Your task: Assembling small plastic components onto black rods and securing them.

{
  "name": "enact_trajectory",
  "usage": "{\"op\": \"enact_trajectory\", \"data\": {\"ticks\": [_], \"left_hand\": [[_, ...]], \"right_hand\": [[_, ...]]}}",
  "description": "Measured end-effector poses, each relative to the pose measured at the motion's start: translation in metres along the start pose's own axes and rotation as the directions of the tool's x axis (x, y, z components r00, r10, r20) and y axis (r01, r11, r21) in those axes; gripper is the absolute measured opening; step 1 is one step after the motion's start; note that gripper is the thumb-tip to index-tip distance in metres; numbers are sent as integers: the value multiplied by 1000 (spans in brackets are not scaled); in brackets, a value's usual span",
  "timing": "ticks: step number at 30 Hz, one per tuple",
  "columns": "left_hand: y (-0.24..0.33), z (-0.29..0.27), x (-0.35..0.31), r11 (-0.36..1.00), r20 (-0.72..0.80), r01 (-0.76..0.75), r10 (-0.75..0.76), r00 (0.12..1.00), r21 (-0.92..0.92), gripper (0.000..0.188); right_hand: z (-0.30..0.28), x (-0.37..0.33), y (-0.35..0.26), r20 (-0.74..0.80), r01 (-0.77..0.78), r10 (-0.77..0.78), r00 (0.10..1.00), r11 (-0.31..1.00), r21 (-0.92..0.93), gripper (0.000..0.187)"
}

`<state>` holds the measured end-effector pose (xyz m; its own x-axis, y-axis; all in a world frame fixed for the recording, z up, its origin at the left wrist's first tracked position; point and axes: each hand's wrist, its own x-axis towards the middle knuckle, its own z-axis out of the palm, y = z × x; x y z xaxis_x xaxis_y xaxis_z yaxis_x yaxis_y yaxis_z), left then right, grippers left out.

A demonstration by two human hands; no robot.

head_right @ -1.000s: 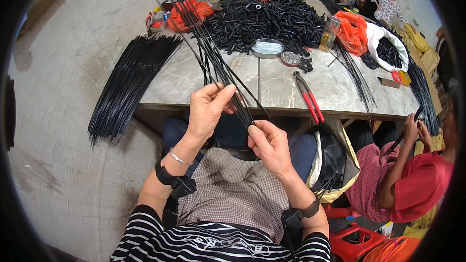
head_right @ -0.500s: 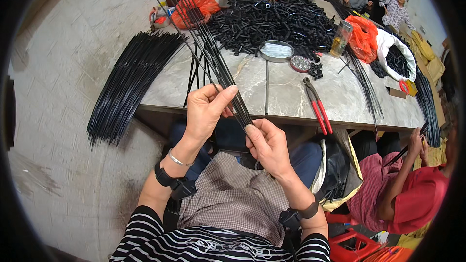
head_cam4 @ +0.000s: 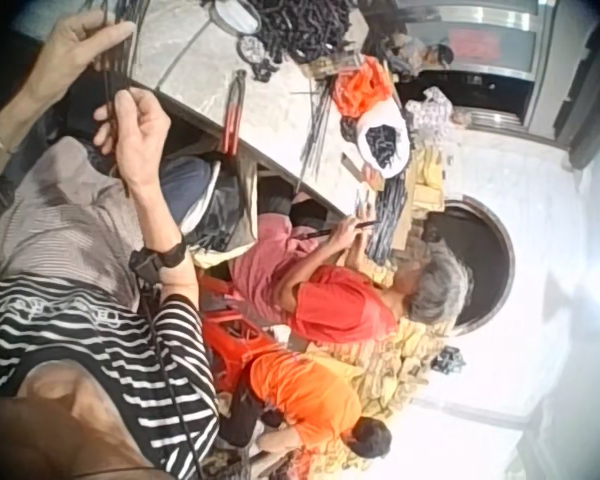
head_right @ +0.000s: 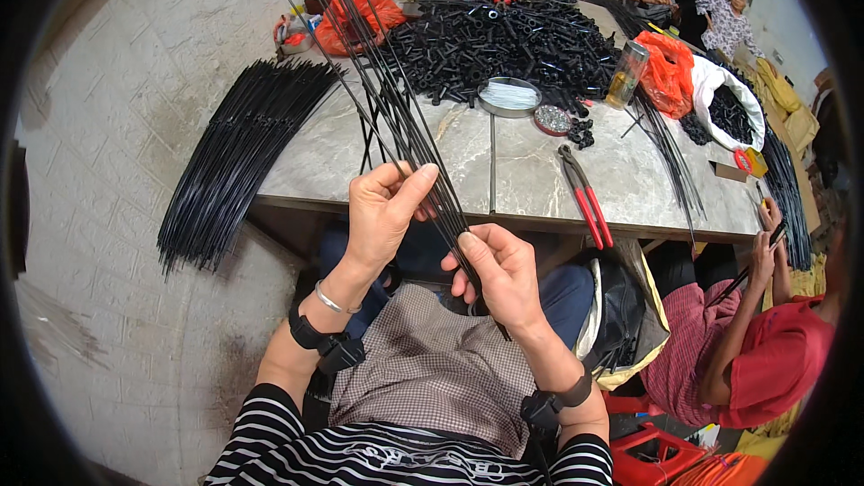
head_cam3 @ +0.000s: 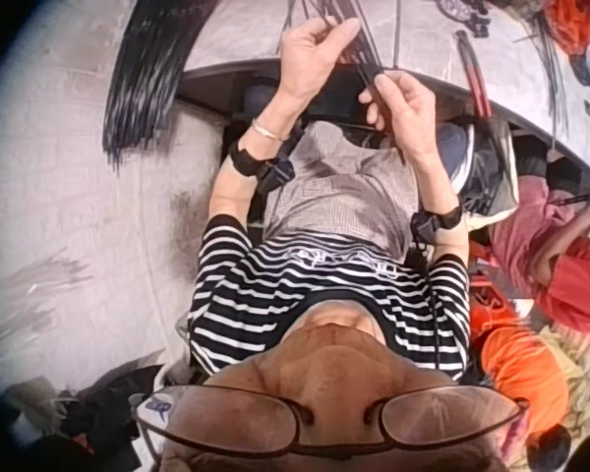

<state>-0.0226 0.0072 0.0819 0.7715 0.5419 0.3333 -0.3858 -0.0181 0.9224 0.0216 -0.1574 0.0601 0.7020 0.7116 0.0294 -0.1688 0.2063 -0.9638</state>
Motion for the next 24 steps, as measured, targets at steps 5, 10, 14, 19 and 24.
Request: {"op": "enact_trajectory", "data": {"ticks": [5,10,14,19,24], "left_hand": [[3,0,-2,1000,-48,-2,3,999,25,20],[2,-4,-1,1000,-61,-7,8,998,20,19],[1,-10,-2,1000,-39,15,-15,999,17,19],[2,-11,-4,1000,12,-18,18,1000,-18,18],[3,-8,-6,1000,15,1,-1,1000,-7,17]], "right_hand": [[6,0,5,-56,55,-58,997,997,-59,25],[6,4,0,-42,21,-24,999,997,-70,25],[4,7,-2,-17,-3,2,1000,999,-50,26],[5,8,-4,-14,-33,33,999,999,-17,26],[3,9,-5,-44,-10,9,999,1000,-29,28]]}}
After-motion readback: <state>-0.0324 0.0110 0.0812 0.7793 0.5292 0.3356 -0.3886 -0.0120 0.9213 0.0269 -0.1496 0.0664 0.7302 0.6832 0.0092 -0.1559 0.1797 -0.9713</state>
